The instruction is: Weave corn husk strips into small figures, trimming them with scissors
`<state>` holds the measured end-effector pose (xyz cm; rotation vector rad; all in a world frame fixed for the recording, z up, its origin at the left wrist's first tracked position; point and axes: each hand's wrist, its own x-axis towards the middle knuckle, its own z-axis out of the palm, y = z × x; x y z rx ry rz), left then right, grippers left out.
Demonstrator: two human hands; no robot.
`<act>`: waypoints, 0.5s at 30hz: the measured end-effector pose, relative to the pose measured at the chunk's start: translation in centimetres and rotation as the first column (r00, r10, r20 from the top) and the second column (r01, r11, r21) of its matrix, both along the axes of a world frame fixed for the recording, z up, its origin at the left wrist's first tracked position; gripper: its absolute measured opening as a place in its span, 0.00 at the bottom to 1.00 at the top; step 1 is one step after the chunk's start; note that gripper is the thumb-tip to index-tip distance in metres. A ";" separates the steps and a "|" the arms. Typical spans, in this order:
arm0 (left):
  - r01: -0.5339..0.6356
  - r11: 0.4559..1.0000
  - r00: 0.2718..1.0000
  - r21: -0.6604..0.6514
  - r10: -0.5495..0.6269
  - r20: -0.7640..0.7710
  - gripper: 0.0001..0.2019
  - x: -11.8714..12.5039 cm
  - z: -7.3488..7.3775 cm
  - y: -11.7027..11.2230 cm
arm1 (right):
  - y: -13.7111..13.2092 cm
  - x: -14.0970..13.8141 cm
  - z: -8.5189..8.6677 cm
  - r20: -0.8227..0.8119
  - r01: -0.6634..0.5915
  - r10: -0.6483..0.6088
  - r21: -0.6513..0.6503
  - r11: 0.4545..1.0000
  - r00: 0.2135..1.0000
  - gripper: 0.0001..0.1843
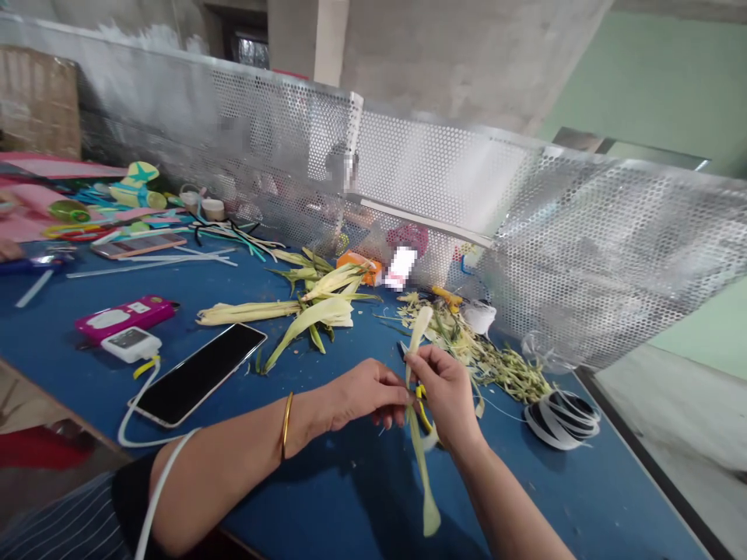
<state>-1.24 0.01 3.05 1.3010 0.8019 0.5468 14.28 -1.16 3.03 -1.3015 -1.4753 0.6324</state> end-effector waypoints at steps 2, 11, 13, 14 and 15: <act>-0.108 0.992 0.990 -0.068 0.113 0.078 0.16 0.0 -0.1 0.1 | -0.3 0.7 0.6 0.209 0.057 -0.106 0.229 0.972 0.972 0.08; -0.275 0.938 0.874 -0.209 0.335 0.353 0.15 -0.6 -0.3 1.7 | -1.1 -0.6 0.2 0.910 -0.619 -0.100 0.351 0.703 0.402 0.16; -0.292 0.923 0.860 -0.249 0.368 0.355 0.15 -0.5 -0.3 1.6 | -0.9 -1.1 -0.7 0.927 -0.621 -0.127 0.334 0.709 0.353 0.15; -0.305 0.915 0.851 -0.264 0.387 0.355 0.14 -0.5 -0.2 1.5 | -0.8 -1.2 -1.1 0.926 -0.617 -0.128 0.334 0.712 0.354 0.13; -0.318 0.908 0.846 -0.272 0.401 0.351 0.13 -0.4 -0.1 1.5 | -0.8 -1.2 -1.4 0.921 -0.614 -0.121 0.340 0.712 0.370 0.12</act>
